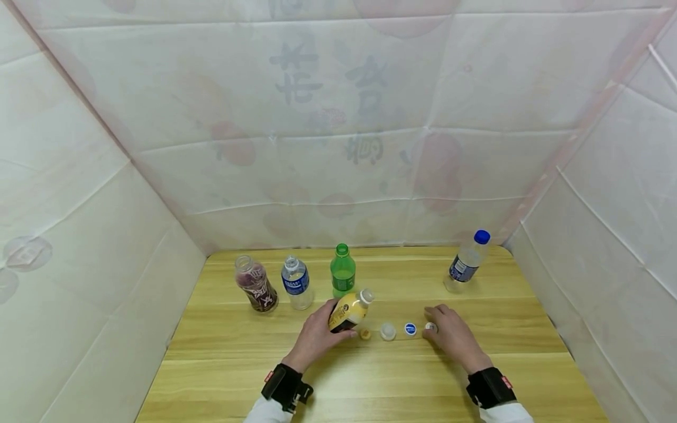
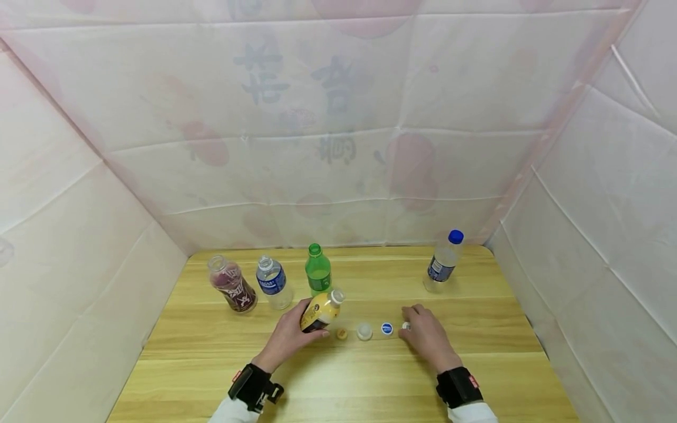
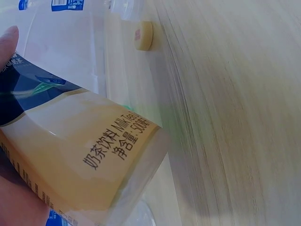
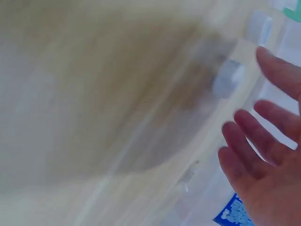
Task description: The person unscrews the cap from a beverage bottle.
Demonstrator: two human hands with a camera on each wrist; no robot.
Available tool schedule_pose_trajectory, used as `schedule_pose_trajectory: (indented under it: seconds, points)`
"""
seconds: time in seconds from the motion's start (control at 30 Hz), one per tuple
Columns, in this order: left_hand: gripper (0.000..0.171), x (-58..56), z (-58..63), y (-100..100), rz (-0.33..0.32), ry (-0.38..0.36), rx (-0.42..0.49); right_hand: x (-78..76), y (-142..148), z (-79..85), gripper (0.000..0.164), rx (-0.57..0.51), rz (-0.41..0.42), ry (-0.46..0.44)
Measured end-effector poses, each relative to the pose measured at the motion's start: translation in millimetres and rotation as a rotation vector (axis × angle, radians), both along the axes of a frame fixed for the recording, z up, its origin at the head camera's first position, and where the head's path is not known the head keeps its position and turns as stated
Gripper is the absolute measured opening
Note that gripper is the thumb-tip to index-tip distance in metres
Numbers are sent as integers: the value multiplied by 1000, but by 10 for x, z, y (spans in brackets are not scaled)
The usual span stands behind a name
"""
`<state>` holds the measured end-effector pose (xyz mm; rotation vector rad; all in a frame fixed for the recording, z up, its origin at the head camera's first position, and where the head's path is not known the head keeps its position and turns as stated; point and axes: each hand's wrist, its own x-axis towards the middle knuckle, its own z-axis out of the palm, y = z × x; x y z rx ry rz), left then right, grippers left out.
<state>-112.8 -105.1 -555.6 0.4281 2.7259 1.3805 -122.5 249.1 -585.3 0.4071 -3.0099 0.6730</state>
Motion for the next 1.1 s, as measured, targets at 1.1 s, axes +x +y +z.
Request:
schedule_pose_trajectory:
  seconds: [1.1]
  points:
    - [81,-14,-4,235,-47,17,-11,40,-906,566,87,-672,116,-134]
